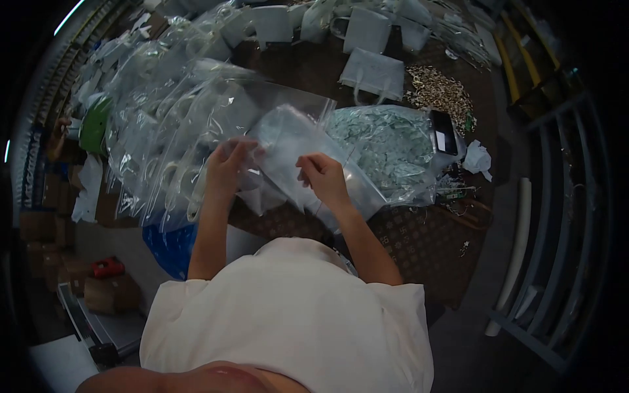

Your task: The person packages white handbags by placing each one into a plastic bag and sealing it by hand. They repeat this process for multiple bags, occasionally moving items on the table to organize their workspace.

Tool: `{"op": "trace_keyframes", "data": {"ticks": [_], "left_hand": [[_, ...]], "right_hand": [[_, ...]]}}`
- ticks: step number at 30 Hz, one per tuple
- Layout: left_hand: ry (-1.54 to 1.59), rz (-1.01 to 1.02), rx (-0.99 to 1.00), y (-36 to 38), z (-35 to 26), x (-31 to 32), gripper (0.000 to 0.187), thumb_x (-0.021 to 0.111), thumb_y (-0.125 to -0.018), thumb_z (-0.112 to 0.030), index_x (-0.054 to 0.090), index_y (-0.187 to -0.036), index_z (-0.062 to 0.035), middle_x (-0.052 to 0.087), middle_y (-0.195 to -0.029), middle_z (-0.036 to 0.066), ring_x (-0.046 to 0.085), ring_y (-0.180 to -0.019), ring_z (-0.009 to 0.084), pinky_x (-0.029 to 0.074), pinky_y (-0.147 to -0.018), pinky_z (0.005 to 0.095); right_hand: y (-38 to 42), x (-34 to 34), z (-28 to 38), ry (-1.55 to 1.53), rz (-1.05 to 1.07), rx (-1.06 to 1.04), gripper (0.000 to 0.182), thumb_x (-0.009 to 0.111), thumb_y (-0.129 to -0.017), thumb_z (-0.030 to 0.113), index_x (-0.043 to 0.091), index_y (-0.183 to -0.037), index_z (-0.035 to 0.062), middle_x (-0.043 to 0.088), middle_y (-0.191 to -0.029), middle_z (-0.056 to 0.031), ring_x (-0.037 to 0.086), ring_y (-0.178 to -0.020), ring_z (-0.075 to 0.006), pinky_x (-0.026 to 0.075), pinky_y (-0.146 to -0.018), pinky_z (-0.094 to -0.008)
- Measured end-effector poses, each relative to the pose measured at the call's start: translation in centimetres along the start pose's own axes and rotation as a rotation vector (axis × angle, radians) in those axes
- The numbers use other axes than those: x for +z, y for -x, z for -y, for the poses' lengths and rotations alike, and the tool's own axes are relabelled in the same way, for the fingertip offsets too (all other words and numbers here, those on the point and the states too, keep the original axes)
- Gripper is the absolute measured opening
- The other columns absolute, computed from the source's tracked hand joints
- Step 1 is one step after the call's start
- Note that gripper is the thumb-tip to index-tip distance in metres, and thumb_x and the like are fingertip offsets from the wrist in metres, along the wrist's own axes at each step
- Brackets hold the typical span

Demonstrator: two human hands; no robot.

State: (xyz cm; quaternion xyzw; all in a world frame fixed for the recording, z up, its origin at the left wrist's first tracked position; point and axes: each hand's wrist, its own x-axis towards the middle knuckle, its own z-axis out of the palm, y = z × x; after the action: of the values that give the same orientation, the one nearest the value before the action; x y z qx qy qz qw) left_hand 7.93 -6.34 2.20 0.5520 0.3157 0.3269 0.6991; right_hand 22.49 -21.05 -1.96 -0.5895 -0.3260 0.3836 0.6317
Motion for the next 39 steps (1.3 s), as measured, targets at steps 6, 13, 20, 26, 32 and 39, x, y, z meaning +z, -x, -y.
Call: {"op": "trace_keyframes", "data": {"ticks": [6,13,20,26,32,39], "left_hand": [[-0.914,-0.241,0.275,-5.3,1.0,-8.5,0.016,0.058,-0.084,-0.011,0.058,-0.096,-0.0002,0.061,-0.081,0.006,0.058,-0.07,0.0124,0.045,-0.06,0.0227],[-0.894,-0.01,0.697,0.2,0.5,3.1,0.013,0.057,-0.081,-0.003,0.059,-0.094,-0.0009,0.058,-0.084,0.011,0.058,-0.069,0.0208,0.045,-0.062,0.0263],[-0.736,0.505,0.168,-0.2,10.4,4.4,0.021,0.07,-0.072,-0.01,0.064,-0.09,-0.0001,0.061,-0.08,0.012,0.059,-0.066,0.0216,0.047,-0.06,0.0284],[-0.327,0.439,-0.288,-1.1,10.9,2.6,0.012,0.067,-0.075,-0.006,0.064,-0.084,0.002,0.062,-0.069,0.003,0.055,-0.062,0.0081,0.045,-0.057,0.022],[-0.246,0.41,-0.317,-2.5,11.4,1.6,0.007,0.062,-0.079,-0.005,0.063,-0.081,0.0012,0.06,-0.07,0.001,0.051,-0.062,0.0066,0.042,-0.057,0.0215],[-0.361,-0.225,-0.065,-6.8,14.9,-2.9,0.011,0.05,-0.086,-0.006,0.053,-0.076,0.0001,0.052,-0.062,0.002,0.048,-0.055,0.0087,0.041,-0.052,0.0247]], "right_hand": [[-3.4,-5.1,-5.3,-0.117,-0.395,0.112,0.021,0.059,-0.084,0.019,0.063,-0.079,-0.0002,0.054,-0.055,0.0001,0.045,-0.044,-0.0068,0.034,-0.042,-0.0225],[-2.7,-4.0,-10.8,-0.115,-0.357,0.284,0.02,0.06,-0.081,0.016,0.065,-0.074,-0.0022,0.061,-0.06,-0.0057,0.057,-0.051,-0.0104,0.043,-0.047,-0.0234],[-1.1,-2.6,-11.1,0.066,-0.081,0.219,0.017,0.064,-0.079,0.016,0.065,-0.077,-0.001,0.062,-0.065,-0.0043,0.057,-0.056,-0.0083,0.045,-0.052,-0.0221],[-1.8,-2.6,-9.8,-0.046,0.102,0.177,0.015,0.064,-0.08,0.014,0.064,-0.078,-0.0001,0.061,-0.067,-0.0016,0.054,-0.061,-0.0061,0.042,-0.054,-0.02],[-2.4,-1.3,-9.5,-0.043,0.069,0.133,0.014,0.062,-0.081,0.012,0.061,-0.073,0.0012,0.057,-0.064,0.0012,0.051,-0.06,-0.0053,0.041,-0.053,-0.0199],[1.2,-1.9,-7.8,0.252,0.141,0.028,0.015,0.061,-0.076,0.009,0.056,-0.065,-0.0008,0.055,-0.06,-0.0036,0.049,-0.053,-0.009,0.038,-0.048,-0.0258]]}}
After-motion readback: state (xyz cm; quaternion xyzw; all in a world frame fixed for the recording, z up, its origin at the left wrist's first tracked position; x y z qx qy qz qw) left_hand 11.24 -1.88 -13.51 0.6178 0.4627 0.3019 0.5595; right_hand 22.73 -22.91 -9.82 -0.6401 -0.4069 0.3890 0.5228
